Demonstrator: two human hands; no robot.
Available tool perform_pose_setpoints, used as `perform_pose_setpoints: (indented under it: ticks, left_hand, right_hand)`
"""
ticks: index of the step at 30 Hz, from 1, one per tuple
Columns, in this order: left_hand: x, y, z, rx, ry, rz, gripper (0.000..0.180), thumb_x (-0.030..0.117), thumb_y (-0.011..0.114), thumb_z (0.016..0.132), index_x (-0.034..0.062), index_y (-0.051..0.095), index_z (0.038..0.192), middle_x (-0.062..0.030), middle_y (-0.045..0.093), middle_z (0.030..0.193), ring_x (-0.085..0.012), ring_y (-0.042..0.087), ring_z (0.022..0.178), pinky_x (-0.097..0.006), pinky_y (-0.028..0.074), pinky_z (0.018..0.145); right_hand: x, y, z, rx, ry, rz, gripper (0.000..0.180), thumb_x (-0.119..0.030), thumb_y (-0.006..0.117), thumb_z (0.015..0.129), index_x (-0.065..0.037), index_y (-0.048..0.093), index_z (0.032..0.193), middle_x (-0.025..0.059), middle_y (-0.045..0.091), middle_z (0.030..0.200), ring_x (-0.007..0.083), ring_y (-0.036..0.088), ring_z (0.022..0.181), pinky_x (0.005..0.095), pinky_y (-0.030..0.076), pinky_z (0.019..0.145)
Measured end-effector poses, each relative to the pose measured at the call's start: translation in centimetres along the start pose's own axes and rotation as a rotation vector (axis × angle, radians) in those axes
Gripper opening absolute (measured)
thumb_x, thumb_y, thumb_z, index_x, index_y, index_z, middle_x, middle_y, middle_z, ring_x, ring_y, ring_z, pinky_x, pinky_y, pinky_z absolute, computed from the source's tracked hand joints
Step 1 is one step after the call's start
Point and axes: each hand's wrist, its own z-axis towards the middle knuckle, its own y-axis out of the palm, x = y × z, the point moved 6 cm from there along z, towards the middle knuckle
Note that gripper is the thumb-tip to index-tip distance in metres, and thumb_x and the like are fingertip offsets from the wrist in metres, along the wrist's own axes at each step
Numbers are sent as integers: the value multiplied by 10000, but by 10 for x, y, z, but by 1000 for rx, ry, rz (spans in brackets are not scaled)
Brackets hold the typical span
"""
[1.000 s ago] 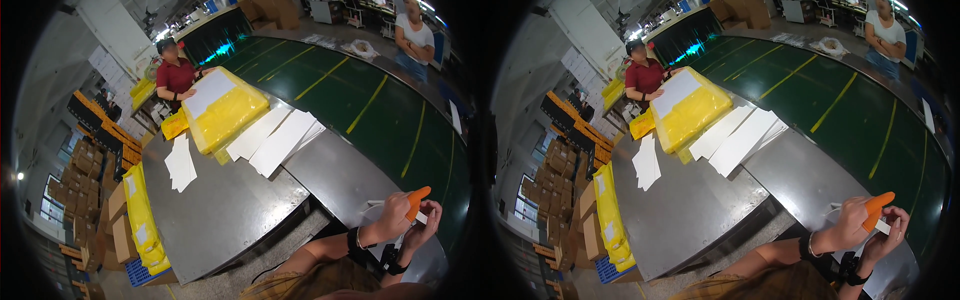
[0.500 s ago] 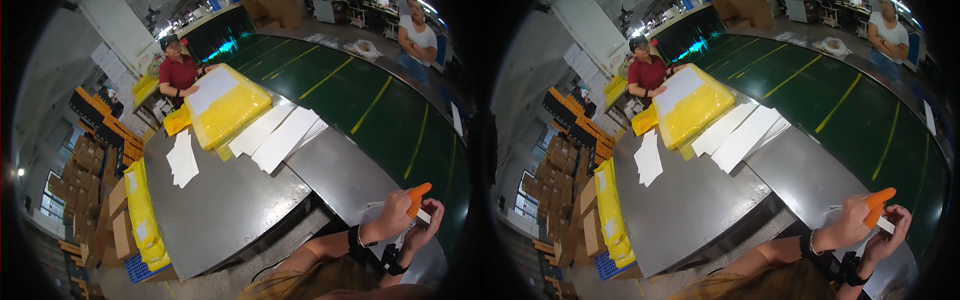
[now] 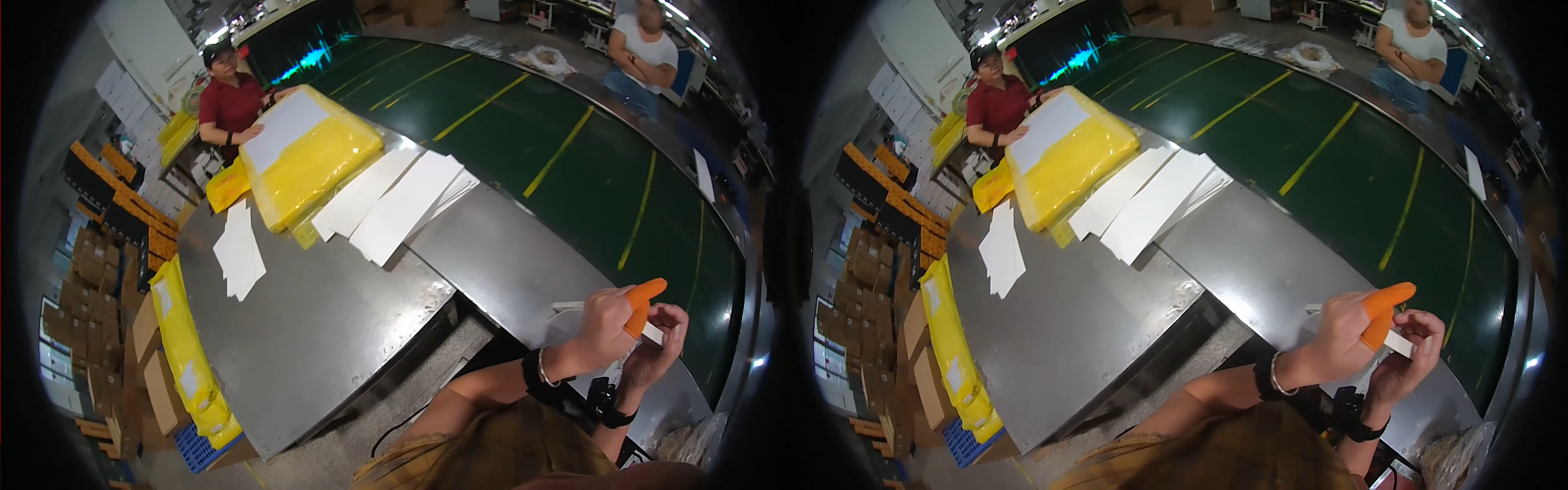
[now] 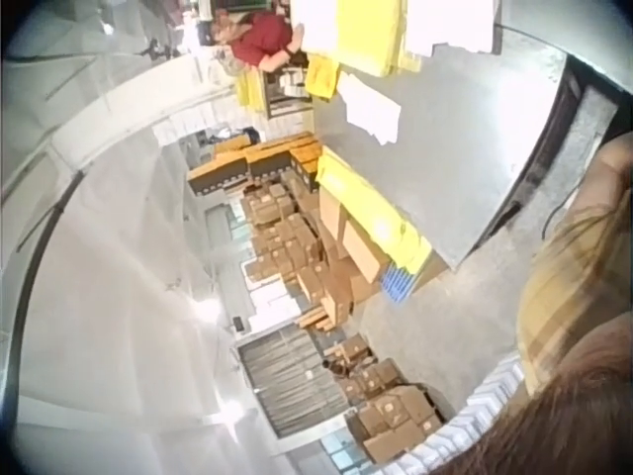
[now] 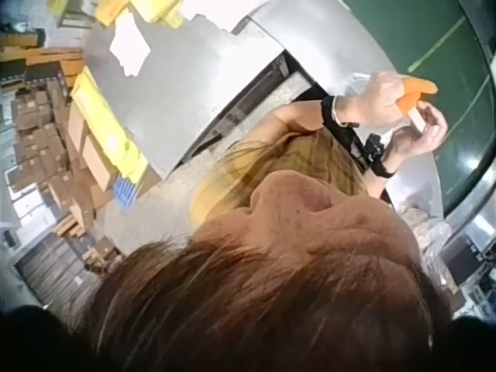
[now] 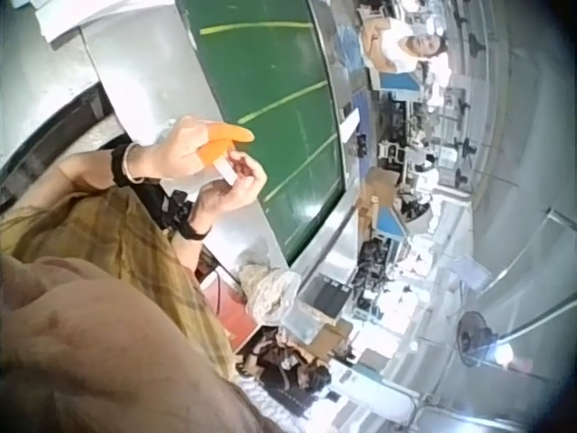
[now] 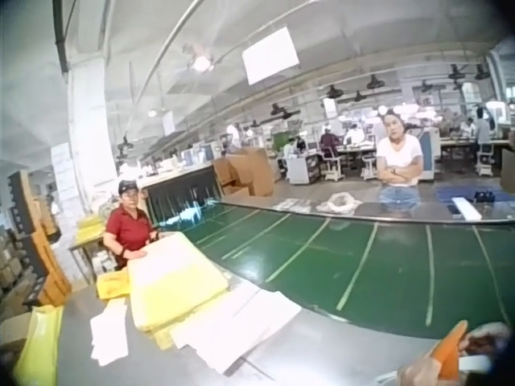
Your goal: Inspecting and sorting white foam strips on a metal table in a shoe manufacturing facility.
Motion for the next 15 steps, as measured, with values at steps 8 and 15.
perform_pose_setpoints:
  ticks: [8,15]
  left_hand:
    - [1,7,-4,-31,5,17,347,-4,580,847,-31,632,1189,-112,648,759,-257,634,631,-339,495,595]
    - [-3,14,-11,-102,-75,-6,311,49,514,942,-20,619,1227,-79,637,728,-193,632,641,-292,482,614]
  right_hand:
    - [-5,1,-1,16,42,39,244,-225,511,953,12,549,999,112,577,905,167,573,830,310,477,788]
    - [-3,-8,-7,42,36,13,243,-224,541,926,16,550,961,100,552,885,168,571,817,304,468,782]
